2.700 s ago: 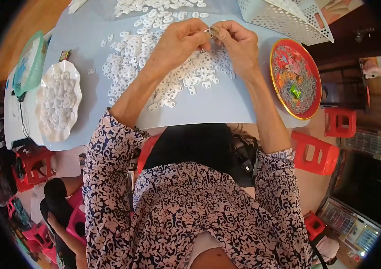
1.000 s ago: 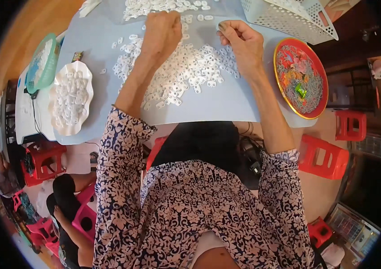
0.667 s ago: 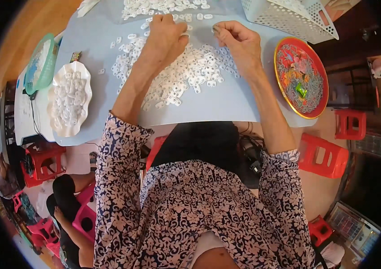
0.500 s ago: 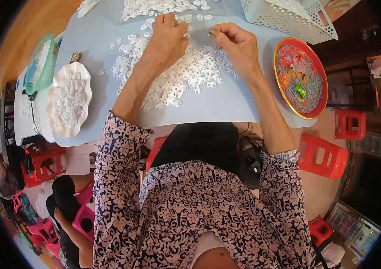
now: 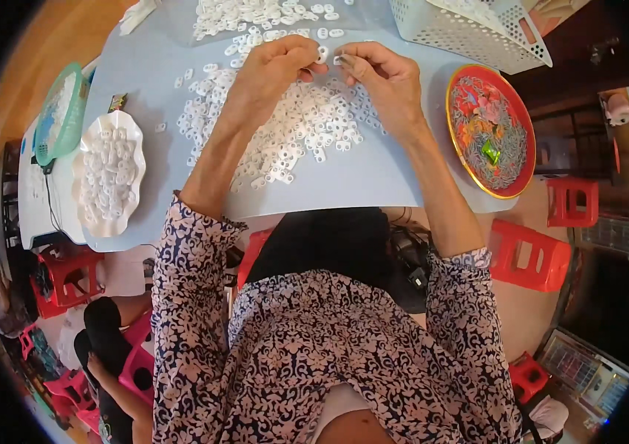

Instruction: Assembling small white plastic clips or components by hand at a table.

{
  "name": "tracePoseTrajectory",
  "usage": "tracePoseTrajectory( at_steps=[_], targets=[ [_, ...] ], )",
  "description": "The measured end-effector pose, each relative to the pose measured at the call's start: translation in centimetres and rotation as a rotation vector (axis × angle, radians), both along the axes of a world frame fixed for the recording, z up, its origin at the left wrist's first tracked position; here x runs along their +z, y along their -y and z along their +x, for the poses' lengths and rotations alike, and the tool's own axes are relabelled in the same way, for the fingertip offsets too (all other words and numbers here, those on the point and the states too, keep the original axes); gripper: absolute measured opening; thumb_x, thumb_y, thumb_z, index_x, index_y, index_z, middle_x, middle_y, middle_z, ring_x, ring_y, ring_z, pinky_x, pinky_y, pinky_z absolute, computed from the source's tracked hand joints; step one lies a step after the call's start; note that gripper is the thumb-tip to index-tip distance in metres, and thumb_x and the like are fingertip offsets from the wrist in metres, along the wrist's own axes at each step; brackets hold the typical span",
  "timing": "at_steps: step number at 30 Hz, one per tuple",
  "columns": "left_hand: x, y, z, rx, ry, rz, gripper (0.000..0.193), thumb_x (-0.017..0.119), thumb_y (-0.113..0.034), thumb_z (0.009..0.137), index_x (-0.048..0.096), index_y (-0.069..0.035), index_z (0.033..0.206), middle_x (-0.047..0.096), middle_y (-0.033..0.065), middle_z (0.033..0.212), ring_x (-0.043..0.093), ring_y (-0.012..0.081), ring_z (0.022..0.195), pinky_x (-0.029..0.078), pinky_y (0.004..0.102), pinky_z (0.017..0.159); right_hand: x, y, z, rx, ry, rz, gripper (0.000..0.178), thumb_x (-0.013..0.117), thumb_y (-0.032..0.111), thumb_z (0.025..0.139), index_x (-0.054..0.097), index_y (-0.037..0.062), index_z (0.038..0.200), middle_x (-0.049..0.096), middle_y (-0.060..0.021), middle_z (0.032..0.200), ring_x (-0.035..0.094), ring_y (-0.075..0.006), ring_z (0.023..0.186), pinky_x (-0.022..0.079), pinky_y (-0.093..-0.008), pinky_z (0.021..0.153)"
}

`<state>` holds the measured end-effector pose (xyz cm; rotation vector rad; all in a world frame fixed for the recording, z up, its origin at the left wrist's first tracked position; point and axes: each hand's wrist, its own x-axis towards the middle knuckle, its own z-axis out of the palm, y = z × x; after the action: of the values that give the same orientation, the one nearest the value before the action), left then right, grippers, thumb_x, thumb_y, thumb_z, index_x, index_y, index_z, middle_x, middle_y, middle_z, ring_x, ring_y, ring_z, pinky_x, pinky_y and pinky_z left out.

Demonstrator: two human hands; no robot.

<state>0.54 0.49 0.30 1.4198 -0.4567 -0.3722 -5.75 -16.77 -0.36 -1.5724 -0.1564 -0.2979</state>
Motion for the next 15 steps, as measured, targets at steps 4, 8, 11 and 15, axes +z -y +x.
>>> tracePoseTrajectory(
  at_steps=[4,8,11,15],
  targets=[
    [-0.7,0.3,0.0,-0.007,-0.057,-0.07,0.021,0.056,-0.015,0.088,0.064,0.003,0.096,0.063,0.0032,0.078,0.058,0.0104,0.074,0.045,0.0241,0.071,-0.2,-0.1,0.1,0.019,0.014,-0.011,0.015,0.059,0.007,0.089,0.065,-0.0032,0.099,0.061,-0.0022,0.08,0.052,-0.0075,0.07,0.044,-0.0209,0.064],
    [-0.5,0.1,-0.3,0.001,0.069,0.012,0.019,0.055,-0.014,0.089,0.064,0.001,0.096,0.062,0.0032,0.075,0.057,0.0094,0.072,0.045,0.0237,0.067,-0.3,-0.1,0.2,0.064,0.039,0.066,0.015,0.058,0.008,0.09,0.064,-0.0021,0.1,0.061,-0.0027,0.081,0.053,-0.0079,0.071,0.045,-0.0213,0.065],
    [-0.3,0.1,-0.3,-0.065,0.063,0.066,0.02,0.056,-0.015,0.089,0.062,0.0,0.101,0.061,0.0032,0.077,0.054,0.0095,0.074,0.044,0.0241,0.069,-0.1,-0.1,0.1,0.049,0.016,0.093,0.016,0.059,0.01,0.09,0.064,-0.0011,0.101,0.062,-0.0031,0.083,0.056,-0.0085,0.074,0.047,-0.0219,0.068],
    [-0.2,0.7,-1.1,0.019,0.113,0.053,0.019,0.053,-0.014,0.089,0.064,0.0,0.094,0.061,0.0029,0.07,0.053,0.008,0.068,0.044,0.0227,0.063,0.0,-0.4,0.2,0.04,0.062,0.063,0.012,0.06,0.007,0.089,0.064,-0.0011,0.096,0.063,-0.0022,0.079,0.057,-0.0067,0.07,0.048,-0.0205,0.064]
  ],
)
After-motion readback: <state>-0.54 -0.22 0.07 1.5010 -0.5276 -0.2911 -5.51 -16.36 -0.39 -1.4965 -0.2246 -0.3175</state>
